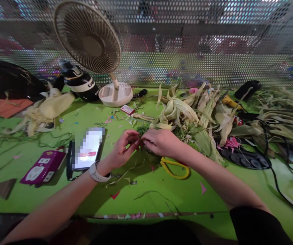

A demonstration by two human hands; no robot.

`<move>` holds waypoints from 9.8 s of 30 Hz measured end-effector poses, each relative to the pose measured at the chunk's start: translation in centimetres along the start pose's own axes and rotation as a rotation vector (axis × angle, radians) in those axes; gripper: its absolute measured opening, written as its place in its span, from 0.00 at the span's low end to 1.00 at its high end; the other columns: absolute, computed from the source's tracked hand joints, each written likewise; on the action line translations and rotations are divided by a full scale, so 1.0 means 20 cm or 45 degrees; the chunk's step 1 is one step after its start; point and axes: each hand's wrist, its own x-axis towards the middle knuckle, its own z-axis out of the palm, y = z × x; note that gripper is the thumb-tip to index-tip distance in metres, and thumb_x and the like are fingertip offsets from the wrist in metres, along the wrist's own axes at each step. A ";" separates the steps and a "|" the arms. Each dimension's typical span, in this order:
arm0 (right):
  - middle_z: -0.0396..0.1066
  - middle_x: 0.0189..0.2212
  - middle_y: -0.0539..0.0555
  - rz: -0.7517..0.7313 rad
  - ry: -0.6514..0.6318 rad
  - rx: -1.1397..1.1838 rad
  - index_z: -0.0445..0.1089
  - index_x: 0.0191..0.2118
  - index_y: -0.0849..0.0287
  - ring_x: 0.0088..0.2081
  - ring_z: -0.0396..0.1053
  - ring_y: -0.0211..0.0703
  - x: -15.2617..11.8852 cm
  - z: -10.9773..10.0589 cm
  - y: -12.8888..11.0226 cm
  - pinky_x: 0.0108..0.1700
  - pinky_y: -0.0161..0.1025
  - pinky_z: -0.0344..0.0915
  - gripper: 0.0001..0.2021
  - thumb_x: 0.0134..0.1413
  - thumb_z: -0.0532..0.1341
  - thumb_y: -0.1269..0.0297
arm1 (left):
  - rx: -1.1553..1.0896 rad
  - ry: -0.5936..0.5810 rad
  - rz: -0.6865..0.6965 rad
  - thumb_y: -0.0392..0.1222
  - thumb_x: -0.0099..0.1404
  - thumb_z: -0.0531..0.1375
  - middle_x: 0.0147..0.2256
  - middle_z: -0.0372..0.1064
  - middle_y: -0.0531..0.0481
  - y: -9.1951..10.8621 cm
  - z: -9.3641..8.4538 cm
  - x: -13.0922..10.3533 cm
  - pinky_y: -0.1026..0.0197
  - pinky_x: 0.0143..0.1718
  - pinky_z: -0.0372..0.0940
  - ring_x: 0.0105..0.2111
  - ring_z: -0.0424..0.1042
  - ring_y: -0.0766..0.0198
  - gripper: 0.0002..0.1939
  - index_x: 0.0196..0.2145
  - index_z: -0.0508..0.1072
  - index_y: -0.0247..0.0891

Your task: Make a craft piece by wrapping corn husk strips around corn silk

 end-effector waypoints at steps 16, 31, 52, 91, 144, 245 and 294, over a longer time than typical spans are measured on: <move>0.75 0.30 0.56 -0.102 0.056 -0.190 0.72 0.38 0.63 0.30 0.70 0.40 -0.01 -0.02 -0.02 0.32 0.35 0.61 0.11 0.57 0.54 0.68 | -0.039 -0.020 0.027 0.43 0.66 0.56 0.35 0.66 0.49 -0.02 0.00 0.01 0.65 0.34 0.65 0.34 0.68 0.67 0.10 0.43 0.61 0.37; 0.72 0.23 0.52 -0.119 0.122 -0.316 0.71 0.31 0.63 0.25 0.65 0.37 -0.01 -0.02 0.00 0.28 0.35 0.54 0.10 0.55 0.53 0.71 | -0.130 -0.040 -0.093 0.42 0.63 0.58 0.34 0.67 0.49 -0.02 -0.01 0.02 0.62 0.37 0.66 0.34 0.69 0.67 0.10 0.40 0.63 0.37; 0.74 0.26 0.53 -0.101 0.040 -0.359 0.71 0.34 0.63 0.23 0.64 0.37 -0.02 -0.01 -0.02 0.26 0.36 0.48 0.08 0.54 0.55 0.68 | -0.070 -0.046 -0.038 0.41 0.63 0.58 0.35 0.68 0.48 -0.03 -0.01 0.01 0.62 0.38 0.66 0.36 0.70 0.66 0.10 0.41 0.63 0.37; 0.71 0.32 0.54 -0.057 0.088 -0.105 0.68 0.36 0.62 0.25 0.64 0.36 -0.02 -0.02 0.00 0.29 0.35 0.58 0.10 0.45 0.56 0.70 | -0.665 -0.010 -0.559 0.34 0.48 0.70 0.28 0.76 0.51 -0.04 -0.06 0.04 0.70 0.27 0.68 0.27 0.74 0.70 0.17 0.38 0.74 0.34; 0.76 0.32 0.54 0.273 0.062 0.302 0.73 0.39 0.61 0.33 0.73 0.40 0.02 0.04 0.05 0.37 0.36 0.65 0.10 0.59 0.54 0.69 | 1.206 0.130 0.937 0.29 0.63 0.56 0.37 0.76 0.43 -0.07 -0.09 -0.02 0.59 0.36 0.69 0.34 0.74 0.62 0.16 0.49 0.67 0.34; 0.74 0.26 0.52 0.046 -0.024 1.732 0.74 0.41 0.59 0.25 0.71 0.36 -0.08 -0.29 -0.23 0.26 0.32 0.68 0.15 0.56 0.60 0.53 | 0.423 -0.051 -0.024 0.46 0.57 0.63 0.28 0.75 0.47 0.45 -0.33 0.24 0.65 0.27 0.65 0.26 0.71 0.67 0.15 0.39 0.77 0.34; 0.70 0.23 0.47 0.697 0.606 1.295 0.69 0.27 0.60 0.29 0.65 0.35 0.19 0.00 0.18 0.35 0.36 0.62 0.10 0.35 0.68 0.63 | -0.341 0.475 -0.205 0.43 0.46 0.70 0.29 0.70 0.53 0.12 -0.02 0.34 0.64 0.36 0.62 0.31 0.68 0.68 0.15 0.31 0.72 0.36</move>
